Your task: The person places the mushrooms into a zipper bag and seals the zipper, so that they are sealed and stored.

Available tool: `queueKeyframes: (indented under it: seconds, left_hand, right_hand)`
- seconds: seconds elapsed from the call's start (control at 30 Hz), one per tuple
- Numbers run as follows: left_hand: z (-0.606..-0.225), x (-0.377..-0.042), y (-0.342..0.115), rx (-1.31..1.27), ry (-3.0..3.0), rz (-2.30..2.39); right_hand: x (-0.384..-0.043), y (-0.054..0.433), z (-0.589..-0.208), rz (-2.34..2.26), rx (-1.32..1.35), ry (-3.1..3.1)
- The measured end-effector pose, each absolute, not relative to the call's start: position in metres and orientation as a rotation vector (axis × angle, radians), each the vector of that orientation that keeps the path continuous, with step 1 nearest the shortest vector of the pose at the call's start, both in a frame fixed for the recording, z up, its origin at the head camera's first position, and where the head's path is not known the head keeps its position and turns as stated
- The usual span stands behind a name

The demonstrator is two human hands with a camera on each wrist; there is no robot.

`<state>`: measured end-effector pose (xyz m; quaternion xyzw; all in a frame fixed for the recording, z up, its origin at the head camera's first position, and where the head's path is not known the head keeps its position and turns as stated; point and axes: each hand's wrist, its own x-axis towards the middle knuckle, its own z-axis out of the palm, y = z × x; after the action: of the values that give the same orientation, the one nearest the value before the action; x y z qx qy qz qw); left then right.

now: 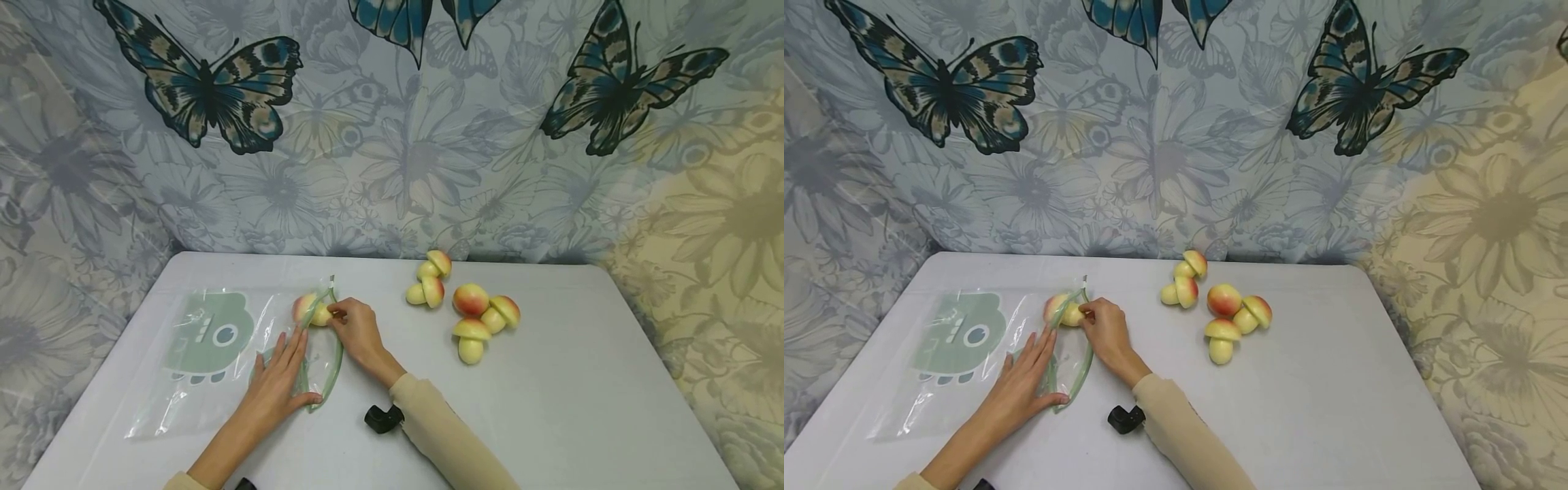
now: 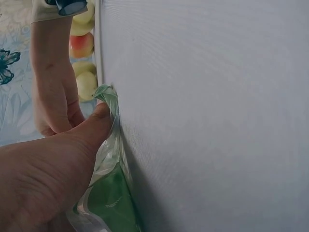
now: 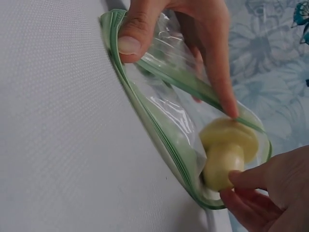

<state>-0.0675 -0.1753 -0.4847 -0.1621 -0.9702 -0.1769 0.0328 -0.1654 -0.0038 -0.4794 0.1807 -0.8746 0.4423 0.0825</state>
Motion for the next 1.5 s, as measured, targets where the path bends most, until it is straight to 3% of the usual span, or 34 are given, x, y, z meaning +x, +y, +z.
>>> queueKeyframes:
  seconds: [0.73, 1.5]
  left_hand:
    - [-0.483, -0.067, -0.175, -0.487, -2.992, -0.570]
    - [-0.483, -0.070, -0.167, -0.482, -2.994, -0.570]
  right_hand:
    - [-0.134, 0.042, -0.451, 1.397, 0.637, -2.507]
    - [-0.141, 0.095, -0.437, 1.126, 0.529, -2.518]
